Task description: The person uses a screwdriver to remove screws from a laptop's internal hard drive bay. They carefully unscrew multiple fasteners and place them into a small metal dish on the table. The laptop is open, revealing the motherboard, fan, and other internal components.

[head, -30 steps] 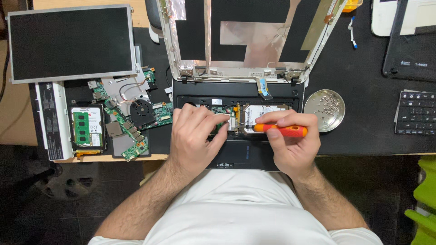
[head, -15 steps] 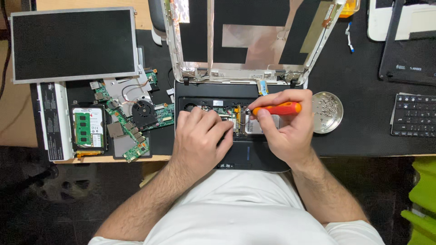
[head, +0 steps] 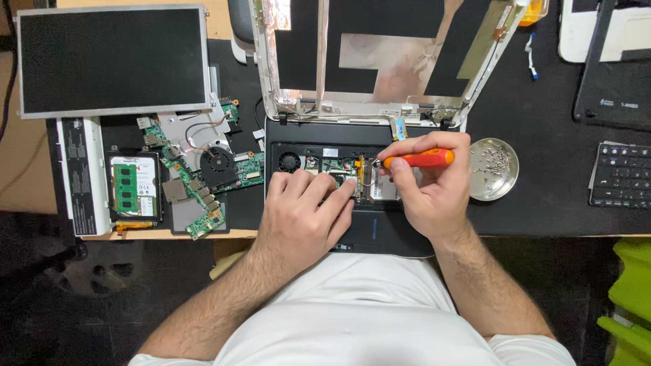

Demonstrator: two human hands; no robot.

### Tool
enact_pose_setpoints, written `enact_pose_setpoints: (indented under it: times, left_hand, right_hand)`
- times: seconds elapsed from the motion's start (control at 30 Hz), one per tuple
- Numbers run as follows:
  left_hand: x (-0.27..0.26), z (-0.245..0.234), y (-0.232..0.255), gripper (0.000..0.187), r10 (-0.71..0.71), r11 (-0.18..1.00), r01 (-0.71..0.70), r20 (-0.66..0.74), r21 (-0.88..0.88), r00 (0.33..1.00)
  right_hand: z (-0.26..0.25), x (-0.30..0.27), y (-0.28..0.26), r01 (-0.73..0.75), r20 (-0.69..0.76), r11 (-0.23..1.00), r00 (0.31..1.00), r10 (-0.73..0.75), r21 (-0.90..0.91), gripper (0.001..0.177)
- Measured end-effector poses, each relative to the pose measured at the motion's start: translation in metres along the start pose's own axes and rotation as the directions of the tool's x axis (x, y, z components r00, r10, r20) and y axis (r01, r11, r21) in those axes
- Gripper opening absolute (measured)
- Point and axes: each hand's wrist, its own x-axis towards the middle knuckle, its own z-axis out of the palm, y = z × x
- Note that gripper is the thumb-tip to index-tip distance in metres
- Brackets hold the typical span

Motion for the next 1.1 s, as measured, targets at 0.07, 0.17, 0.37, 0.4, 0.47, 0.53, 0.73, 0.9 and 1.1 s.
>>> enact_pose_setpoints:
  times: [0.07, 0.17, 0.37, 0.4, 0.47, 0.53, 0.73, 0.9, 1.1]
  left_hand:
    - [-0.002, 0.004, 0.0, 0.019, -0.004, 1.0, 0.004, 0.005, 0.01, 1.0]
    - [0.002, 0.003, 0.002, 0.025, -0.007, 0.999, 0.006, 0.026, 0.034, 1.0]
    - [0.007, 0.0, 0.004, 0.041, -0.021, 1.0, 0.019, 0.088, 0.019, 0.996]
    - [0.006, 0.002, 0.003, 0.048, -0.024, 1.0, 0.022, 0.106, 0.018, 0.994]
    - [0.007, 0.0, 0.003, 0.052, -0.019, 1.0, 0.017, 0.108, 0.022, 0.994]
    - [0.006, -0.001, 0.004, 0.056, -0.018, 1.0, 0.016, 0.116, 0.024, 0.993]
    - [0.007, -0.001, 0.004, 0.061, -0.014, 1.0, 0.011, 0.142, 0.022, 0.99]
    - [0.007, -0.001, 0.001, 0.06, -0.034, 0.999, 0.031, 0.184, 0.021, 0.982]
    - [0.007, -0.002, 0.001, 0.06, -0.042, 0.999, 0.041, 0.212, 0.011, 0.976]
  right_hand:
    - [0.001, -0.002, -0.001, 0.008, 0.003, 1.0, 1.0, -0.008, -0.02, 0.033]
    - [0.002, 0.0, 0.0, 0.03, 0.002, 0.998, 1.0, -0.03, -0.054, 0.034]
    - [0.001, 0.001, -0.002, 0.057, 0.018, 0.992, 0.998, -0.055, -0.115, 0.032]
    - [0.001, 0.002, -0.003, 0.064, 0.027, 0.988, 0.998, -0.061, -0.142, 0.031]
    - [0.001, 0.002, -0.003, 0.069, 0.029, 0.985, 0.997, -0.065, -0.155, 0.032]
    - [0.002, -0.001, -0.004, 0.068, 0.032, 0.983, 0.998, -0.063, -0.168, 0.033]
    - [0.002, -0.002, -0.003, 0.055, 0.032, 0.976, 0.998, -0.049, -0.209, 0.033]
    - [0.003, 0.001, -0.006, 0.089, 0.053, 0.959, 0.996, -0.077, -0.271, 0.029]
    - [0.007, 0.003, -0.012, 0.065, 0.041, 0.95, 0.998, -0.056, -0.304, 0.031]
